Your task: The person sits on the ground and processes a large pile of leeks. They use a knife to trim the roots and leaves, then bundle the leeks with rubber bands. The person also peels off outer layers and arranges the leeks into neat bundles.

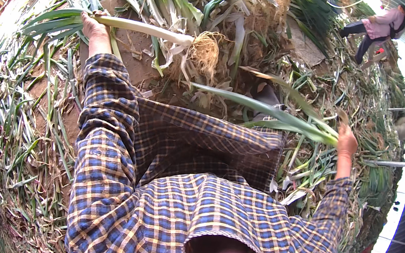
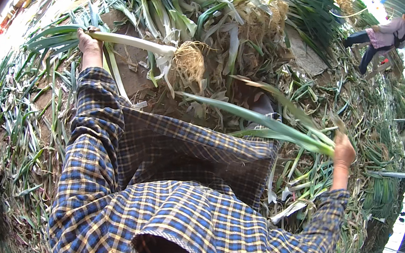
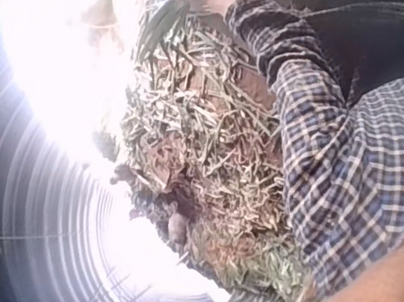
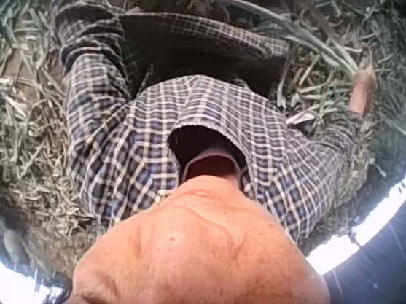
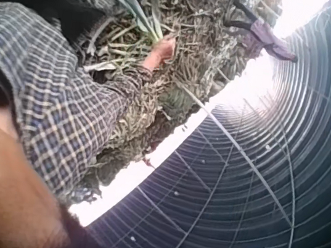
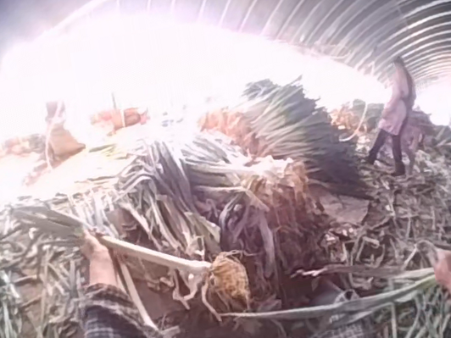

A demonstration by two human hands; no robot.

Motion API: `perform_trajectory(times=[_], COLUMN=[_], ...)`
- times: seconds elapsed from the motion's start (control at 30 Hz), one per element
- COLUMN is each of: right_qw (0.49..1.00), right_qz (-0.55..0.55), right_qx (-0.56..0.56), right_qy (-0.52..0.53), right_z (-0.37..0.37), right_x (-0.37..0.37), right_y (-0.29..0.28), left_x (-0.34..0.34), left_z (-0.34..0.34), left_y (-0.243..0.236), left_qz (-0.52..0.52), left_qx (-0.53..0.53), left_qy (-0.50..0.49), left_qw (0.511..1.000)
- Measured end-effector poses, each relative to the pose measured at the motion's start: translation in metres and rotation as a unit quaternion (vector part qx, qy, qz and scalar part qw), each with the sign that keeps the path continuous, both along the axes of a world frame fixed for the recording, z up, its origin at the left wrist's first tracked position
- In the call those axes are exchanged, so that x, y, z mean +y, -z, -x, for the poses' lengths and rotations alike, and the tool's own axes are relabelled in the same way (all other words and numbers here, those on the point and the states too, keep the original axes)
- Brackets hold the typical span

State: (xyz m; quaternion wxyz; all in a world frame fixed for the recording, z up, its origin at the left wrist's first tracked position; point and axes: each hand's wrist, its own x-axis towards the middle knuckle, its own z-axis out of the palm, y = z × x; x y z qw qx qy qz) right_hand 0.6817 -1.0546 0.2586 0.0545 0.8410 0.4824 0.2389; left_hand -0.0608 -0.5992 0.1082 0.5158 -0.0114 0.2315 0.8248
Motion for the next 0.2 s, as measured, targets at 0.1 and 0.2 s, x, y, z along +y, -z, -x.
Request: perform_trajectory(times=[0.1, 0.2], right_qw=[0.939, 0.943], right_qz=[0.169, 0.162], right_qx=[0.044, 0.110], right_qy=[0.297, 0.270], right_z=[-0.078, -0.095], right_x=[-0.038, -0.049], right_y=[0.005, 0.032], left_x=[-0.003, 0.004], left_z=[-0.013, -0.014], left_y=[-0.015, -0.017], left_qz=[-0.033, -0.049], left_qx=[-0.006, -0.005], left_qy=[-0.033, 0.033], left_qw=[0.999, 0.998])
